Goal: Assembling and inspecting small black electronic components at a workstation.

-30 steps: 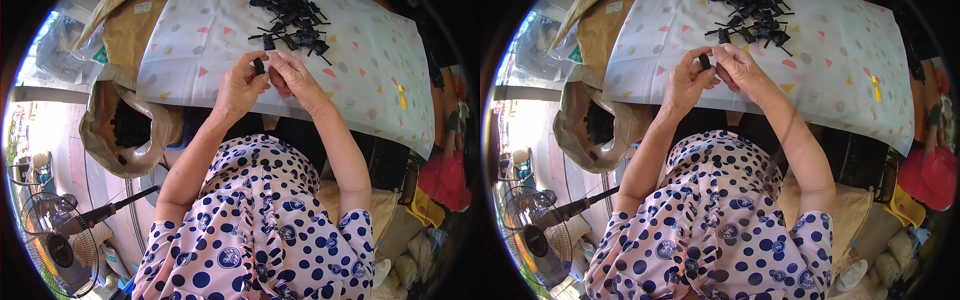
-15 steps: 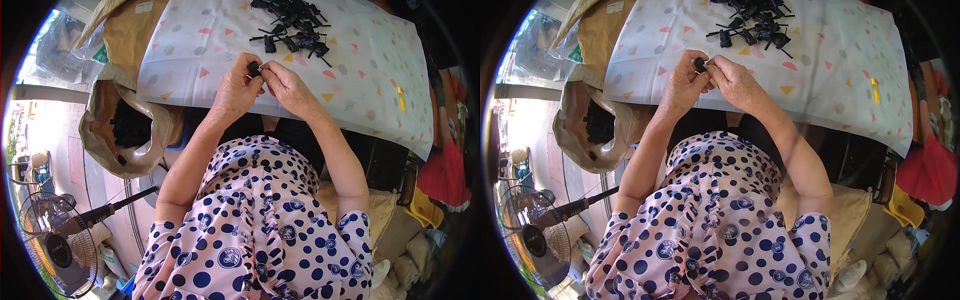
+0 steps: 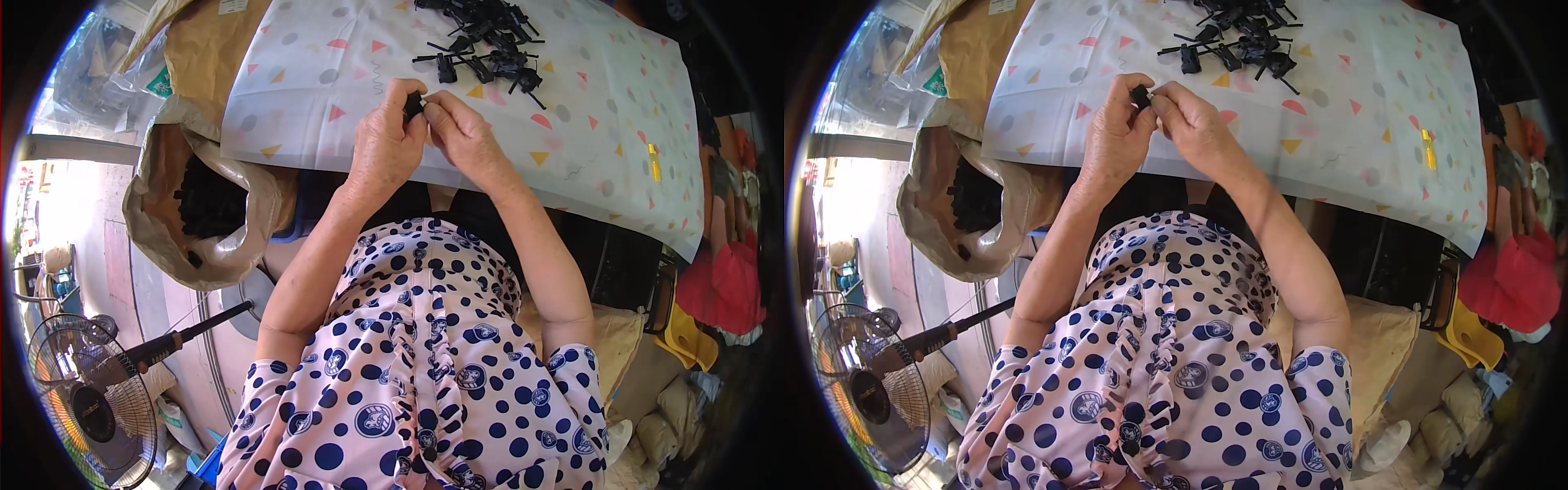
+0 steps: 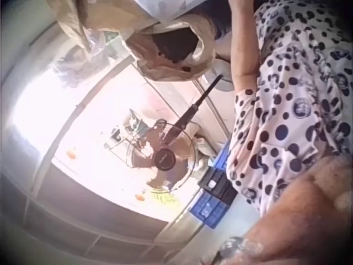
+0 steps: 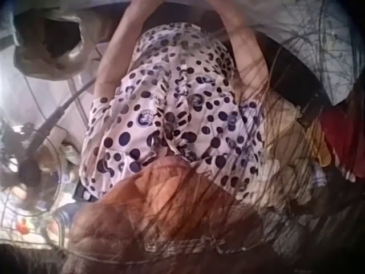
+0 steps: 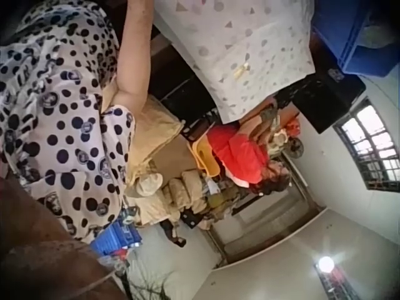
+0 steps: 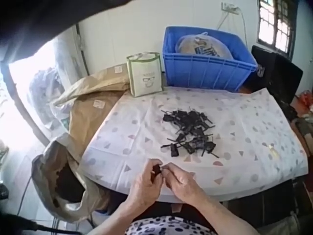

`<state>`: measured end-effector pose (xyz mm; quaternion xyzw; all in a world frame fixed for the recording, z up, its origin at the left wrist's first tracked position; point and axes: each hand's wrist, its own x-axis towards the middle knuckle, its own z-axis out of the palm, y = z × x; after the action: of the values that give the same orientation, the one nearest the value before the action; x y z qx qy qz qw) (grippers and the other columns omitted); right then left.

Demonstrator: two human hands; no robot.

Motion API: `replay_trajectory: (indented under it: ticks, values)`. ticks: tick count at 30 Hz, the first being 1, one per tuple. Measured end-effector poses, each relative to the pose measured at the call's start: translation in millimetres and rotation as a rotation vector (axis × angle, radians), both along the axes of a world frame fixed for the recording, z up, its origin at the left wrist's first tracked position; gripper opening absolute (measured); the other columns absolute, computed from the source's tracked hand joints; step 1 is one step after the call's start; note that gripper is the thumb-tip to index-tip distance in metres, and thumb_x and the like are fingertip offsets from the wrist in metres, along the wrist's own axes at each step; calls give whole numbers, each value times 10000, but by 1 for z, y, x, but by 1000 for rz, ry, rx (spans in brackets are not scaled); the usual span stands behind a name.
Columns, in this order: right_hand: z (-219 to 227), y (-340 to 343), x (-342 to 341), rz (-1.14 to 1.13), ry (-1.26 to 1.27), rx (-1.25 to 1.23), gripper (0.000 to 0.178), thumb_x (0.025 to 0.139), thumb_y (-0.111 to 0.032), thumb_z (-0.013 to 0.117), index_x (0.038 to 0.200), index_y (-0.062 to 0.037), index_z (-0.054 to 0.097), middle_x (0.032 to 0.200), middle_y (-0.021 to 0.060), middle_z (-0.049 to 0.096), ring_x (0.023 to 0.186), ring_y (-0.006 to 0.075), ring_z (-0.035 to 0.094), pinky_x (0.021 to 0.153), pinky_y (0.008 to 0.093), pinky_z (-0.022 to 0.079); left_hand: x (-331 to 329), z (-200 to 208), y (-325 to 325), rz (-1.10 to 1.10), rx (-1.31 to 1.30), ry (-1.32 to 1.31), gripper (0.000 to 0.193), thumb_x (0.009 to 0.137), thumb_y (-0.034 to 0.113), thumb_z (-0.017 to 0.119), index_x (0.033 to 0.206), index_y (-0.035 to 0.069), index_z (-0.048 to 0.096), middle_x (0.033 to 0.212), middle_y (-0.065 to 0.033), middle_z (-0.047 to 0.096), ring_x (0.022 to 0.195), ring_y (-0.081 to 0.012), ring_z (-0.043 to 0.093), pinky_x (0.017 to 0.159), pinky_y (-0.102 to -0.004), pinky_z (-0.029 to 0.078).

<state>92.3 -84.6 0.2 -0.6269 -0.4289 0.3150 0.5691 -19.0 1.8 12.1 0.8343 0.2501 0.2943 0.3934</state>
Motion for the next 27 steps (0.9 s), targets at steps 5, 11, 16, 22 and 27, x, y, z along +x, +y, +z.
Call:
replay_trajectory:
  ticks: [5, 11, 16, 22, 27]
  values:
    - [13, -8, 8, -40, 164, -2, 194, 981, -230, 496, 1032, -58, 570, 701, -15, 557, 478, 18, 394, 416, 183, 288, -4, 10, 8, -225, -926, -450, 247, 917, 36, 460, 1159, 64, 500, 937, -54, 573, 687, -134, 567, 619, -246, 445]
    - [8, -20, 19, 33, 428, 139, 189, 952, -224, 556, 1055, -68, 583, 730, -2, 593, 467, 21, 405, 404, 174, 274, -2, 25, 2, -271, -1113, -429, 381, 959, 80, 426, 1337, 39, 414, 867, -59, 555, 669, -121, 556, 595, -227, 434]
    - [12, -25, 31, 132, 552, 119, 187, 937, -253, 585, 1000, -78, 601, 699, -13, 575, 460, 14, 379, 395, 169, 245, -4, 24, 0, -462, -1083, -275, 368, 981, 130, 423, 1341, 52, 429, 851, -59, 573, 652, -112, 542, 577, -216, 426]
    - [19, -35, 36, 212, 570, 60, 204, 918, -272, 614, 968, -74, 608, 672, -33, 548, 479, 4, 371, 397, 172, 243, 1, 27, -5, -655, -1150, -206, 362, 974, 148, 469, 1327, 69, 450, 851, -52, 579, 659, -107, 563, 551, -197, 428]
    - [26, -32, 27, 96, 305, 1, 210, 916, -263, 614, 951, -56, 609, 681, -35, 543, 509, 7, 383, 429, 171, 283, 3, 21, -15, -413, -539, -40, 393, 933, 43, 486, 1323, 41, 444, 894, -61, 602, 774, -141, 630, 662, -249, 523]
